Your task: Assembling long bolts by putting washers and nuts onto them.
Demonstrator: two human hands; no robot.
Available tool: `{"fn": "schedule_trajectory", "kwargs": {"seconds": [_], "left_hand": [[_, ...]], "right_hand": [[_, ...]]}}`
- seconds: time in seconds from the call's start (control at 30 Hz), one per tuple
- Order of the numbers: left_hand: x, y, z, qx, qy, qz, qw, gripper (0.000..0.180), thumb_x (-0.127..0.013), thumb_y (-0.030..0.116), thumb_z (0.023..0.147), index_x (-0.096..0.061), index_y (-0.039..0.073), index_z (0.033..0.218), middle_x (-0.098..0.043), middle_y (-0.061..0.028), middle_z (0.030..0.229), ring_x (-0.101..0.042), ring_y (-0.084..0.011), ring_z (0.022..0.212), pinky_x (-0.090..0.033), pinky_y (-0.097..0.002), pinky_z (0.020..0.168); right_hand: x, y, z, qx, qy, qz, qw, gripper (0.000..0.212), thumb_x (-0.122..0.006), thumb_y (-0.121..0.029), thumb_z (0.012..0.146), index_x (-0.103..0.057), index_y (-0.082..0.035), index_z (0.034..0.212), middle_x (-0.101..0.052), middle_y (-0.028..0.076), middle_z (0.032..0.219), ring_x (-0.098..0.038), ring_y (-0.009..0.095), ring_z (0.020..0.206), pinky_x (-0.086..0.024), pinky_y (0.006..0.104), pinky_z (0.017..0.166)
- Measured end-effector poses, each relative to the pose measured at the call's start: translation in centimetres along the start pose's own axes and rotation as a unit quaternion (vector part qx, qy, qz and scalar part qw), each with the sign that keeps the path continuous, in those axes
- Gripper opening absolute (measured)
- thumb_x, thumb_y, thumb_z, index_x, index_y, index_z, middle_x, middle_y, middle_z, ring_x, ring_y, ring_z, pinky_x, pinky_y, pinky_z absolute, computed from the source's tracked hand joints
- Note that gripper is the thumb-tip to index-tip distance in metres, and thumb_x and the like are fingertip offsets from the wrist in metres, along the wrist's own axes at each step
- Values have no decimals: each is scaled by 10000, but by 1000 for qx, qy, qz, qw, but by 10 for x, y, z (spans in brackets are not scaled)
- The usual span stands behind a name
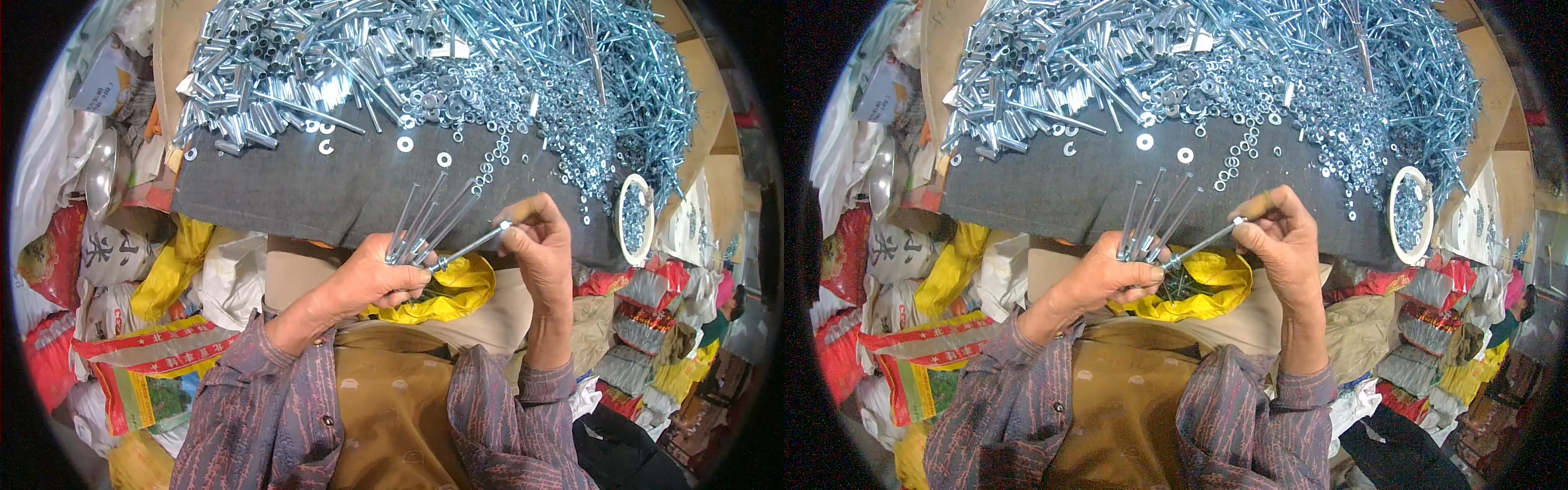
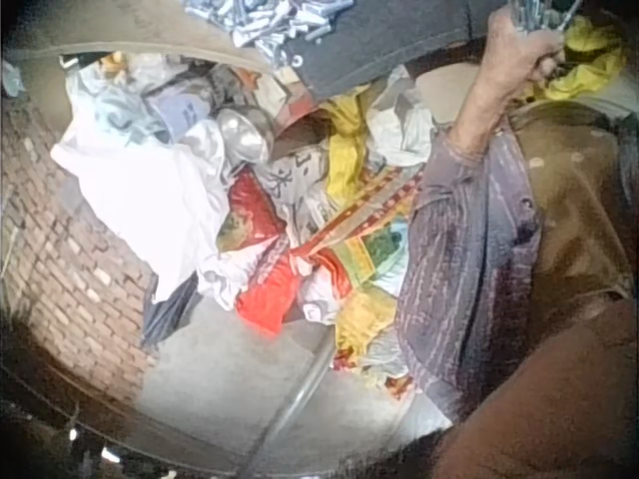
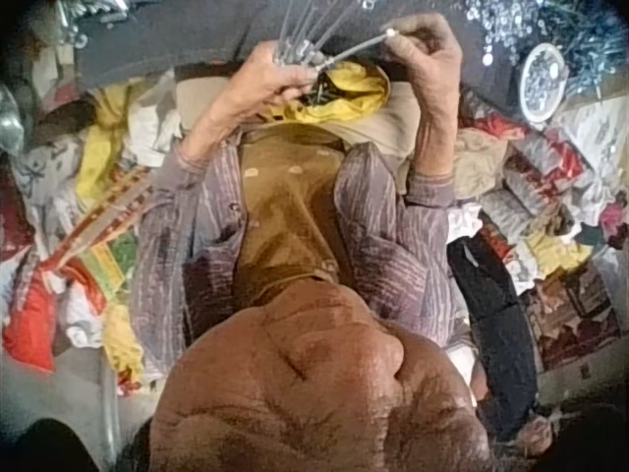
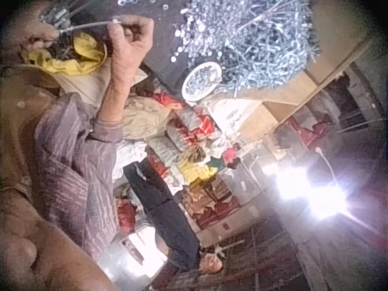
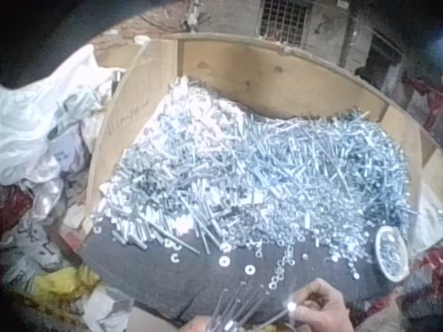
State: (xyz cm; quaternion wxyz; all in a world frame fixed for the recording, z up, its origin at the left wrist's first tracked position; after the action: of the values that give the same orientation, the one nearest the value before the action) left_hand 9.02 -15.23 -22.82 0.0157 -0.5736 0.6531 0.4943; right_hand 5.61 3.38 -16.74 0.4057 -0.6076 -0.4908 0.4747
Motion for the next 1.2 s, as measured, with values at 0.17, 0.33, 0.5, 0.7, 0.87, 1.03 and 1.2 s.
{"fn": "schedule_trajectory", "kwargs": {"seconds": [0.17,0.33,0.5,0.7,0.87,1.03,1.2], "left_hand": [[-7,8,1,-13,-15,21,1000,271,-669,119,843,-559,-9,1056,-573,-61,676,-454,-43,461,-287,-178,377],[-4,7,0,-18,-25,6,1000,267,-662,156,863,-561,-17,1041,-563,-51,665,-425,-40,441,-276,-180,370],[-7,0,1,-11,-13,-75,997,242,-658,147,867,-567,-18,1019,-549,-42,639,-407,-43,425,-269,-188,363],[8,12,-3,-98,79,2,992,193,-659,80,849,-574,-20,990,-596,-71,671,-417,-42,440,-283,-185,374],[11,12,-8,-85,86,-40,992,165,-634,50,844,-574,-21,980,-608,-83,687,-425,-48,447,-297,-181,390],[7,9,-6,-78,77,-36,993,166,-635,64,839,-573,-16,971,-603,-74,689,-422,-41,451,-287,-178,388],[7,8,-8,-75,69,-39,994,173,-635,80,834,-577,-12,968,-597,-64,687,-422,-32,455,-276,-174,378]], "right_hand": [[-30,39,-15,-119,-57,56,990,182,-705,-20,788,-632,12,951,-625,54,795,-586,108,651,-497,223,585],[-30,-4,-15,2,-54,31,998,151,-689,-11,796,-636,35,930,-589,56,824,-583,115,674,-499,234,590],[-28,15,-15,-28,-36,-19,999,147,-695,-75,817,-649,19,920,-585,18,777,-542,84,659,-444,209,592],[-22,26,-14,-36,24,-71,997,205,-742,-151,790,-660,5,896,-629,36,822,-533,78,689,-419,209,621],[-20,20,-15,9,-66,-85,994,269,-719,-162,814,-653,23,997,-647,54,837,-584,106,775,-470,228,685],[-14,20,-20,7,9,30,999,352,-679,-137,855,-590,49,1140,-680,161,991,-662,180,894,-531,262,758],[-14,31,-22,-88,-70,-37,993,404,-643,-195,897,-545,58,1197,-687,138,929,-665,187,867,-533,284,787]]}}
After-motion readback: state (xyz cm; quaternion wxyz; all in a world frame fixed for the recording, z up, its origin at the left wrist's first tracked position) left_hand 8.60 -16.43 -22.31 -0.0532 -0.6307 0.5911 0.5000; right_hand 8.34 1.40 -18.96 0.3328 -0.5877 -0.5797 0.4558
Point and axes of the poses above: each hand's wrist, its own z-axis towards the middle knuckle, its own x-axis out of the back of the hand, y = z × x, the point moved 9 cm from there along z, towards the middle knuckle
